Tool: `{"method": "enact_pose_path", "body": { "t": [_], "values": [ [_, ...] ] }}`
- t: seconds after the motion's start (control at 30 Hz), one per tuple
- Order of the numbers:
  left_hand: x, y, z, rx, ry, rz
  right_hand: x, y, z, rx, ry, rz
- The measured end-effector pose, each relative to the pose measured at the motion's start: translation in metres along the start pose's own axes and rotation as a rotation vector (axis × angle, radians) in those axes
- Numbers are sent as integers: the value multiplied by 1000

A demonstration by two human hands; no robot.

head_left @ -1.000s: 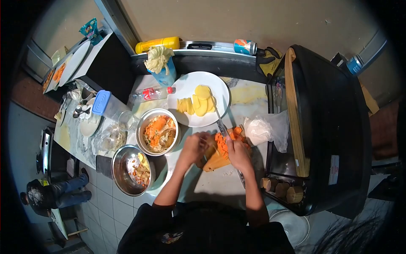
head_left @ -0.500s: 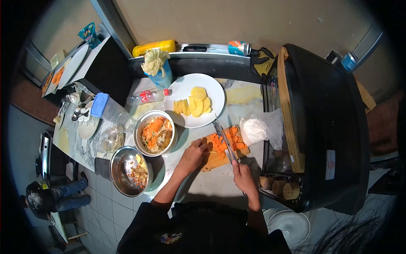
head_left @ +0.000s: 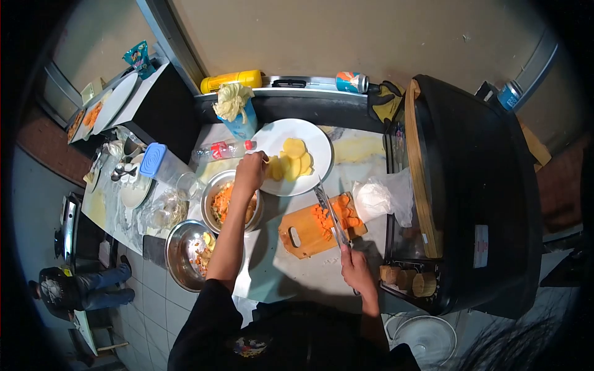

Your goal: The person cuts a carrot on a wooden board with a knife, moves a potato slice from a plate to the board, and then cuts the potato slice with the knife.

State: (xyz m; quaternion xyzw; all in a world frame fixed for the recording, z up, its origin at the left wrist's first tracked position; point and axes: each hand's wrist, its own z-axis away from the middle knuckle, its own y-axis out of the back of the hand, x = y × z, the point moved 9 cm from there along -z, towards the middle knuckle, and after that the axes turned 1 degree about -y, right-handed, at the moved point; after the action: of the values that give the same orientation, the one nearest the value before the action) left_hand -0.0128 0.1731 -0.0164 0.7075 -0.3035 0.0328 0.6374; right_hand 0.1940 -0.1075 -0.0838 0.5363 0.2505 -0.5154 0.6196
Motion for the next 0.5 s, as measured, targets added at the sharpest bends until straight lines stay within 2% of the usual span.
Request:
{"method": "enact_pose_path", "body": {
  "t": [0.03, 0.13, 0.33, 0.4, 0.47, 0.5],
  "values": [
    [-3, -12, -6, -92, 8, -74, -1, 0, 0, 4, 21, -1],
    [13, -16, -20, -39, -51, -125, 6, -3, 1, -6, -16, 0],
    [2, -67, -71, -109, -45, 47, 14, -8, 3, -11, -45, -21],
    [1, -87, -80, -195, -51, -117, 12, -8, 2, -4, -30, -15],
    [-21, -114, -92, -153, -32, -141, 8, -9, 4, -18, 7, -45],
    [-32, -119, -93, -152, 60, -43, -1, -7, 3, 54, 175, -25]
  ]
}}
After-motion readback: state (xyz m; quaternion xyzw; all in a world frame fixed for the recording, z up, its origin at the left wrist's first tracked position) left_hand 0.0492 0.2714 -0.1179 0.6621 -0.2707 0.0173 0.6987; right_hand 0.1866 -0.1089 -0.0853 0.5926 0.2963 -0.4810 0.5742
